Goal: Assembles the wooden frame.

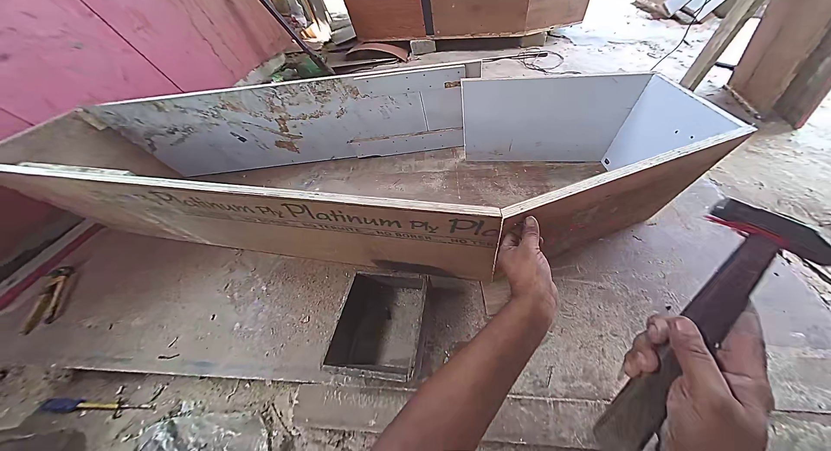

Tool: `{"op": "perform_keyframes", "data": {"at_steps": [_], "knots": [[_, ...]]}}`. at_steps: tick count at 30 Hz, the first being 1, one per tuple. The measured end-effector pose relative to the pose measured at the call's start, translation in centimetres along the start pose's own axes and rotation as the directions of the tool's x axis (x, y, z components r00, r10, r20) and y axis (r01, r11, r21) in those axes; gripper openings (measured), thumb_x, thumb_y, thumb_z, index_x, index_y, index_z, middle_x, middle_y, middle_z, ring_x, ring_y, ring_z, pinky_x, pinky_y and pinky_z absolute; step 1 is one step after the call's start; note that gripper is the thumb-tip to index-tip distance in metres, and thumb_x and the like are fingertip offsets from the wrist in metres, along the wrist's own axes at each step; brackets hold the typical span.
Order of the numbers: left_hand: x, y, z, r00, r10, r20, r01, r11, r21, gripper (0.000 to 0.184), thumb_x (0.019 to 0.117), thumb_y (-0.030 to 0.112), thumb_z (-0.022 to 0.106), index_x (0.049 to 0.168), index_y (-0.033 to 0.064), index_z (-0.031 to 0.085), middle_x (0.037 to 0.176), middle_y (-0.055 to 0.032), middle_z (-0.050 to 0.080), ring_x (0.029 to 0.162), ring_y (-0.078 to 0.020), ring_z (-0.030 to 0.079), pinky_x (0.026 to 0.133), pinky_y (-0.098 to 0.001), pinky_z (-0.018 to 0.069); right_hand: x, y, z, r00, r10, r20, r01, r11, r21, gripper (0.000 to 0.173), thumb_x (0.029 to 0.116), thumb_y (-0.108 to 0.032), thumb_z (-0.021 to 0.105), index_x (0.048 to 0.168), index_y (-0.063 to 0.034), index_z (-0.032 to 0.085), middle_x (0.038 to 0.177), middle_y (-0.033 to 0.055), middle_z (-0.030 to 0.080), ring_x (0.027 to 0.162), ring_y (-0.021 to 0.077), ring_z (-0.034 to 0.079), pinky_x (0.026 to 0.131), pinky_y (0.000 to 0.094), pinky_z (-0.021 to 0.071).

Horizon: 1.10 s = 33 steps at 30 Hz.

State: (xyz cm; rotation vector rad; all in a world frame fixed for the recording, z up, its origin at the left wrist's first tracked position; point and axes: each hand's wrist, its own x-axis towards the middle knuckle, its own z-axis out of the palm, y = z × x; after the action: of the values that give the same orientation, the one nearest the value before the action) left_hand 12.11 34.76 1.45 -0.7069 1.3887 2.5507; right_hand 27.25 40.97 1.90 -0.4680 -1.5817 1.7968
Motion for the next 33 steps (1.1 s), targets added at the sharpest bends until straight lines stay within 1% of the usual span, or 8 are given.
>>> {"op": "perform_keyframes", "data": {"at_steps": [2, 7, 12, 16, 18, 21, 26, 33], "knots": [[0.0, -0.1, 0.1, 1.0, 0.016, -0.003, -0.016, 1.0, 0.005, 0.026, 0.1012, 0.024, 0.067, 0.11, -0.0008, 0.066, 0.107, -0.0131, 0.066, 0.098, -0.0219, 0.061, 0.084, -0.0402, 0.0499, 0.0, 0.1, 1.2, 0.995, 0.026, -0.098, -0.026, 1.0, 0.007, 0.067, 0.1044, -0.005, 0.035, 0.16, -0.0102, -0.001, 0.075, -0.0018, 0.05, 0.045, 0.0118, 0.057, 0.037, 0.0296, 0.0543], [0.0, -0.2, 0.0, 1.0, 0.024, 0.011, -0.024, 1.0, 0.0, 0.026, 0.1008, 0.022, 0.067, 0.113, -0.0009, 0.066, 0.11, -0.0129, 0.067, 0.097, -0.0197, 0.06, 0.084, -0.0383, 0.0496, -0.9, 2.7, 1.0, 0.842, 0.296, 0.45, -0.341, 0.94, 0.02, 0.074, 0.0973, -0.004, 0.045, 0.164, -0.0099, 0.013, 0.069, 0.0059, 0.058, 0.043, 0.0166, 0.056, 0.036, 0.0324, 0.0522], [-0.6, 0.4, -1.1, 0.995, -0.07, 0.071, 0.067, 0.997, 0.038, 0.027, 0.104, 0.027, 0.062, 0.112, 0.0017, 0.065, 0.093, -0.0103, 0.064, 0.08, -0.0177, 0.06, 0.068, -0.0322, 0.0493, -2.2, 1.8, 1.6, 0.985, 0.156, 0.069, -0.154, 0.988, -0.029, 0.072, 0.1022, -0.008, 0.041, 0.164, -0.0087, 0.005, 0.071, 0.0022, 0.054, 0.043, 0.0147, 0.056, 0.036, 0.0312, 0.0527], [-1.8, 2.0, -5.4, 0.916, 0.017, 0.4, -0.095, 0.98, 0.175, 0.021, 0.1059, 0.016, 0.058, 0.104, -0.0022, 0.067, 0.083, -0.0119, 0.069, 0.067, -0.0179, 0.067, 0.057, -0.028, 0.0553, -2.8, 1.3, -1.6, 0.977, 0.199, 0.082, -0.198, 0.98, -0.022, 0.069, 0.1036, -0.005, 0.039, 0.164, -0.0088, 0.005, 0.073, 0.0023, 0.055, 0.045, 0.0138, 0.057, 0.038, 0.0305, 0.0539], [-0.8, 3.7, -7.9, 0.743, 0.343, 0.574, -0.522, 0.834, 0.177, 0.012, 0.1001, 0.007, 0.063, 0.103, -0.0028, 0.069, 0.083, -0.0082, 0.07, 0.069, -0.0133, 0.067, 0.063, -0.0265, 0.0575, -3.8, 1.6, -3.2, 0.97, 0.222, 0.1, -0.215, 0.974, -0.072, 0.07, 0.103, -0.003, 0.039, 0.163, -0.0073, 0.003, 0.072, 0.0014, 0.055, 0.046, 0.0138, 0.058, 0.04, 0.0307, 0.0548], [4.2, 8.3, -9.1, 0.293, 0.657, 0.694, -0.955, 0.171, 0.241, 0.014, 0.0974, 0.018, 0.069, 0.101, 0.0042, 0.072, 0.095, -0.0013, 0.072, 0.086, -0.0072, 0.068, 0.077, -0.0269, 0.0593, -4.9, 2.5, -4.3, 0.968, 0.239, 0.082, -0.231, 0.968, -0.099, 0.072, 0.1027, -0.004, 0.04, 0.163, -0.0055, 0.002, 0.072, 0.0007, 0.056, 0.047, 0.0138, 0.058, 0.04, 0.031, 0.0554], [7.5, 12.4, -7.2, 0.457, 0.156, 0.875, -0.84, -0.249, 0.483, 0.039, 0.0986, 0.053, 0.059, 0.116, 0.0235, 0.078, 0.107, 0.0031, 0.076, 0.095, -0.014, 0.07, 0.082, -0.0499, 0.0531, -6.0, 3.9, -3.2, 0.951, 0.306, 0.054, -0.303, 0.952, -0.046, 0.071, 0.1028, -0.006, 0.041, 0.164, -0.007, 0.006, 0.073, 0.0025, 0.056, 0.046, 0.0151, 0.058, 0.038, 0.0316, 0.0545], [6.7, 9.4, -6.5, 0.365, 0.306, 0.88, -0.829, -0.324, 0.456, 0.028, 0.0985, 0.041, 0.065, 0.104, 0.0171, 0.079, 0.105, -0.0001, 0.076, 0.092, -0.0143, 0.07, 0.081, -0.0463, 0.0542, -6.5, 6.4, -1.9, 0.919, 0.367, 0.143, -0.372, 0.928, 0.009, 0.072, 0.1002, -0.011, 0.046, 0.164, -0.0061, 0.013, 0.072, 0.0042, 0.058, 0.045, 0.0175, 0.059, 0.036, 0.0329, 0.0549]]}}
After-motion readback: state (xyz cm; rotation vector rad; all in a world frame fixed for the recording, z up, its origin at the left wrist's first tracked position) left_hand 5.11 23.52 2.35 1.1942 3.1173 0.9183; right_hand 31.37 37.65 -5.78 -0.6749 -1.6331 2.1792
